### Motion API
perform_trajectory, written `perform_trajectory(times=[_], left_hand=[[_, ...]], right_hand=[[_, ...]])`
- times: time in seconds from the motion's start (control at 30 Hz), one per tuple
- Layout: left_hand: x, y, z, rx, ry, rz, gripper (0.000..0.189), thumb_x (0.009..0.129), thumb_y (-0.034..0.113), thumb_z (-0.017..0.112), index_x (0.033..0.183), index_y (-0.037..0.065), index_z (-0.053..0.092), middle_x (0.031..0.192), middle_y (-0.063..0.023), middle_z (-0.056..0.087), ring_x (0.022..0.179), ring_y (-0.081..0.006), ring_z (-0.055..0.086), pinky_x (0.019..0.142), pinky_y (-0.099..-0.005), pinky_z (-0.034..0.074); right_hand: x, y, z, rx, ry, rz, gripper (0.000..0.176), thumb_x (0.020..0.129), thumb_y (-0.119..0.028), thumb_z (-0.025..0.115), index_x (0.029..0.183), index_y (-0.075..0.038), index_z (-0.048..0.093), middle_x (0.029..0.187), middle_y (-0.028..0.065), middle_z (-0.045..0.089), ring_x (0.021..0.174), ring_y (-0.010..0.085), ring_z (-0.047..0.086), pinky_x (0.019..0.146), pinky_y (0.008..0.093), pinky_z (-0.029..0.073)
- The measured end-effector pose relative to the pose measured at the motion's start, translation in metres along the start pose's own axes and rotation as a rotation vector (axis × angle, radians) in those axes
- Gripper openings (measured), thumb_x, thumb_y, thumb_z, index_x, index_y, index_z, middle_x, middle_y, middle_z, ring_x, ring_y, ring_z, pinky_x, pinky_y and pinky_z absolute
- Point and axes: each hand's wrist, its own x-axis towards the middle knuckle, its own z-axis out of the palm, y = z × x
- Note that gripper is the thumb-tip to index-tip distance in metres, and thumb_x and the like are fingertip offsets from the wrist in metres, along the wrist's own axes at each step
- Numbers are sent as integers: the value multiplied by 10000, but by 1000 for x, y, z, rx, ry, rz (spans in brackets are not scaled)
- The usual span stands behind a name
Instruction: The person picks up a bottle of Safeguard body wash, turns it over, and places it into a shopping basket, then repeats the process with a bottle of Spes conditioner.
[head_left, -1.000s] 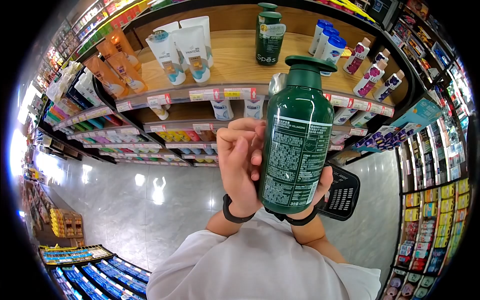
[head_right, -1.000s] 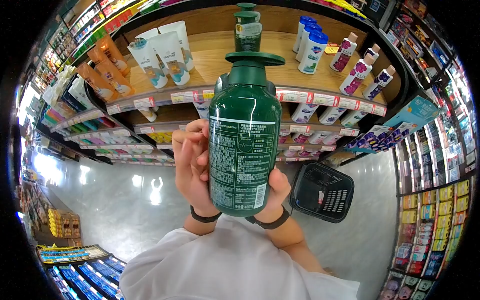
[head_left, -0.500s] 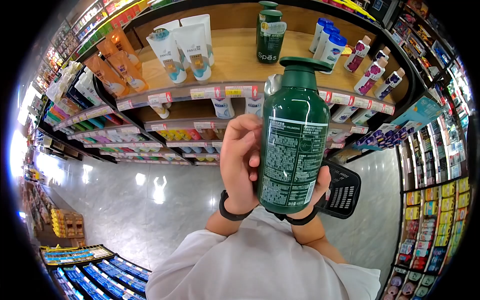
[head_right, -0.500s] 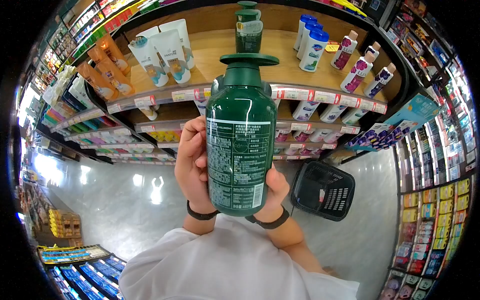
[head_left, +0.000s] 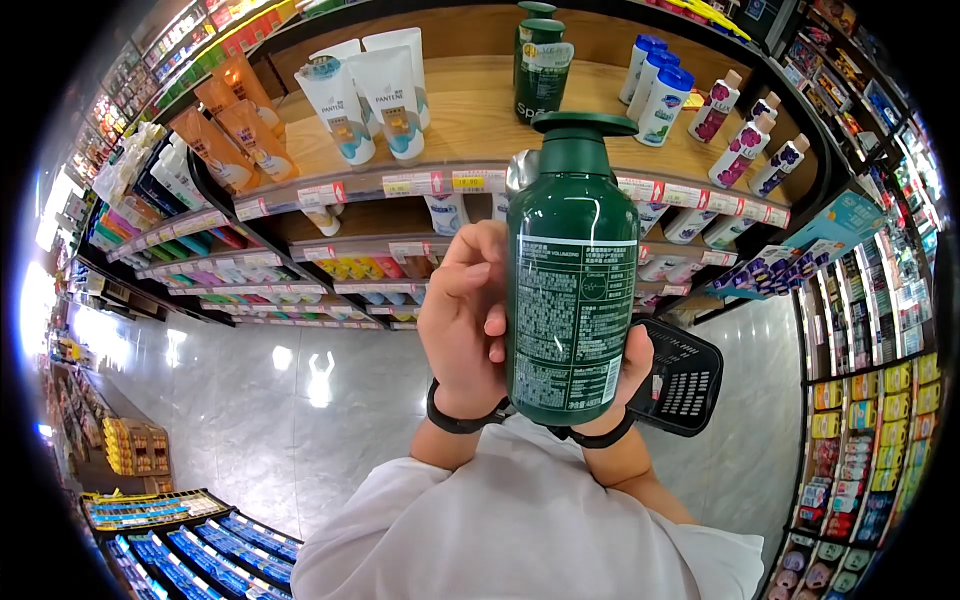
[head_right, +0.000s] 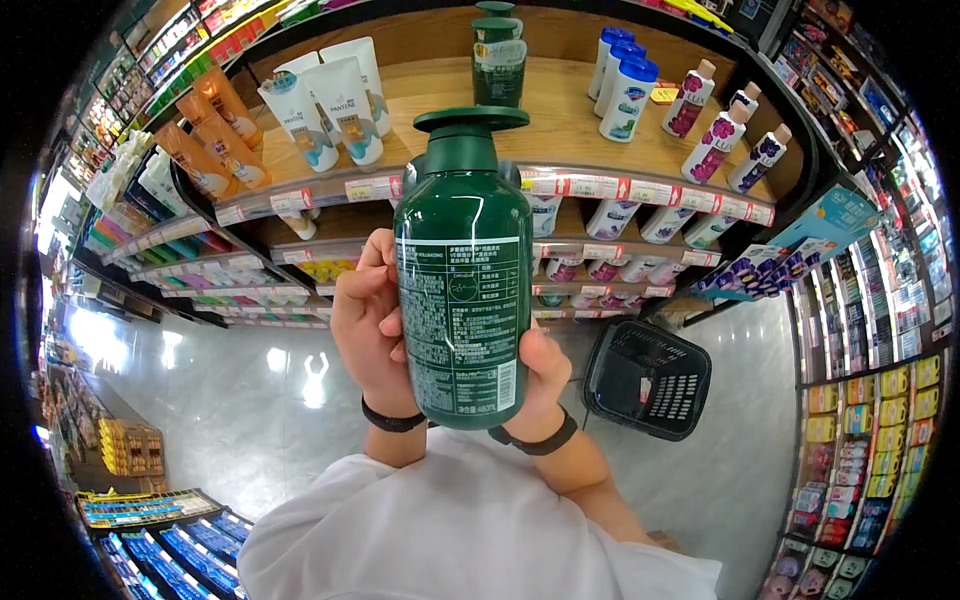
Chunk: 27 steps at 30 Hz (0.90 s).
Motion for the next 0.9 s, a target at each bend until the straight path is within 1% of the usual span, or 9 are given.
perform_trajectory(times=[0.23,0.33,0.47,0.67,0.83,0.9], left_hand=[[1,-3,-1,-1,0,17,62,849,110,371,828,64,407,723,20,465,363,32,385,260,-103,295],[1,-5,0,12,8,27,71,857,114,366,827,66,409,721,19,465,364,36,378,265,-99,300],[0,-7,3,14,17,16,69,859,116,374,828,68,411,722,22,464,362,42,370,268,-97,305],[0,-10,4,55,24,56,65,863,120,392,836,67,419,725,33,461,368,50,368,271,-93,303],[0,-13,5,68,38,51,71,870,134,398,849,69,418,730,31,466,385,58,373,277,-85,307],[1,-14,4,58,28,53,70,869,134,399,851,69,417,734,29,469,388,59,375,278,-84,308]], right_hand=[[5,-1,11,55,-47,-19,802,783,-520,527,1289,79,355,1162,297,513,978,393,577,857,454,491],[3,-3,9,22,-17,-10,814,778,-527,527,1293,79,351,1165,299,510,974,393,576,860,457,487],[2,-3,10,53,-38,-19,799,783,-515,525,1290,80,356,1170,298,508,983,397,573,868,460,483],[1,-5,2,62,-41,-28,776,792,-495,525,1285,82,362,1181,293,505,995,403,569,870,466,482],[-2,-7,-1,83,2,-31,775,797,-500,519,1290,77,360,1183,295,502,988,407,572,864,477,485],[2,-7,0,89,-22,-36,780,798,-505,515,1294,76,356,1184,297,501,986,409,572,866,477,484]])
